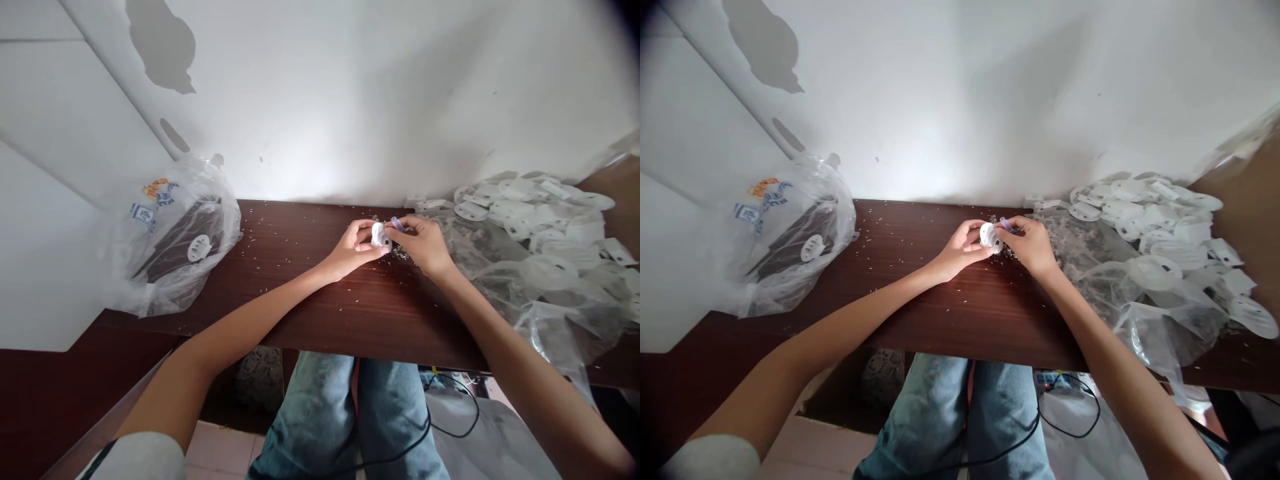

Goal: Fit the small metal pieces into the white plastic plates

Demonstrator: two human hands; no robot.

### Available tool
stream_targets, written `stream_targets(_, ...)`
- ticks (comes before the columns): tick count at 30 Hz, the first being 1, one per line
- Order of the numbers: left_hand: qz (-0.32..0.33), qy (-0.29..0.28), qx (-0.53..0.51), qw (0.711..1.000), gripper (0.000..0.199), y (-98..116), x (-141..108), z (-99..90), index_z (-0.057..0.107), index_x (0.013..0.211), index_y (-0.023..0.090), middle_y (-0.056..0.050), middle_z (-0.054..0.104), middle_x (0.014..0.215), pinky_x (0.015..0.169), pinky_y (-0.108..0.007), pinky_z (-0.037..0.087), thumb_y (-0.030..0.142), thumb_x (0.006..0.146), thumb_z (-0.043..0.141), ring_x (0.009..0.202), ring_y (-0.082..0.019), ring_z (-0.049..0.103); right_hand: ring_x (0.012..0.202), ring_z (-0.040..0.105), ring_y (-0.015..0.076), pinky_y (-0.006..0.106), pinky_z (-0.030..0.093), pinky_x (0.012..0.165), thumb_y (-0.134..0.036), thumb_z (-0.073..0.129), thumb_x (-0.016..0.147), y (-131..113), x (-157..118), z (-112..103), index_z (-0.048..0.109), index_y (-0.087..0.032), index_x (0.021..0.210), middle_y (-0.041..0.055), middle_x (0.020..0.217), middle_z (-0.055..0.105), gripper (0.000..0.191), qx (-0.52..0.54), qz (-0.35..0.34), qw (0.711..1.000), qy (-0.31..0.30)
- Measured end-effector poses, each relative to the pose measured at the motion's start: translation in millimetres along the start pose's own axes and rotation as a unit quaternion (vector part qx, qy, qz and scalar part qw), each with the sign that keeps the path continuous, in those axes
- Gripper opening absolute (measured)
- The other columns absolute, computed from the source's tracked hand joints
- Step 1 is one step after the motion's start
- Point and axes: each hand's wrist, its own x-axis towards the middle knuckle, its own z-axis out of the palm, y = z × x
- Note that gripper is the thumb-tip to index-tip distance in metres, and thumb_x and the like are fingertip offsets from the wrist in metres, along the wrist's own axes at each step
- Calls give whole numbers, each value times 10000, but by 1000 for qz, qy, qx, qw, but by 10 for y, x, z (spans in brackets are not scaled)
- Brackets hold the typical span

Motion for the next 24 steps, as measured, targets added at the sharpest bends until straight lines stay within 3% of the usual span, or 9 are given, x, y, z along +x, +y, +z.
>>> stream_targets(12,7,-6,7,1000,637,-48,-14,8,528,1335,286,-143,553,1536,1157,-596,461,272,804,881,1208,-277,689,705,609,197,335,464,671,-428,753,873,-38,-77,66,786,-196,858,51,833,759,235,-65,-13,997,26)
stream_targets(19,6,4,14,1000,643,-21,-6,17,516,1326,270,-143,547,1550,1138,-564,483,282,797,883,1160,-253,699,754,610,212,356,453,724,-363,699,906,-69,-100,77,790,-204,876,69,889,752,186,-151,-83,984,32)
stream_targets(24,6,39,4,999,573,-2,22,14,558,1314,256,-124,630,1463,1183,-522,451,284,827,861,1359,-296,606,805,633,215,346,478,734,-372,690,904,-14,-67,76,822,-220,997,59,970,781,221,-104,-71,992,5)
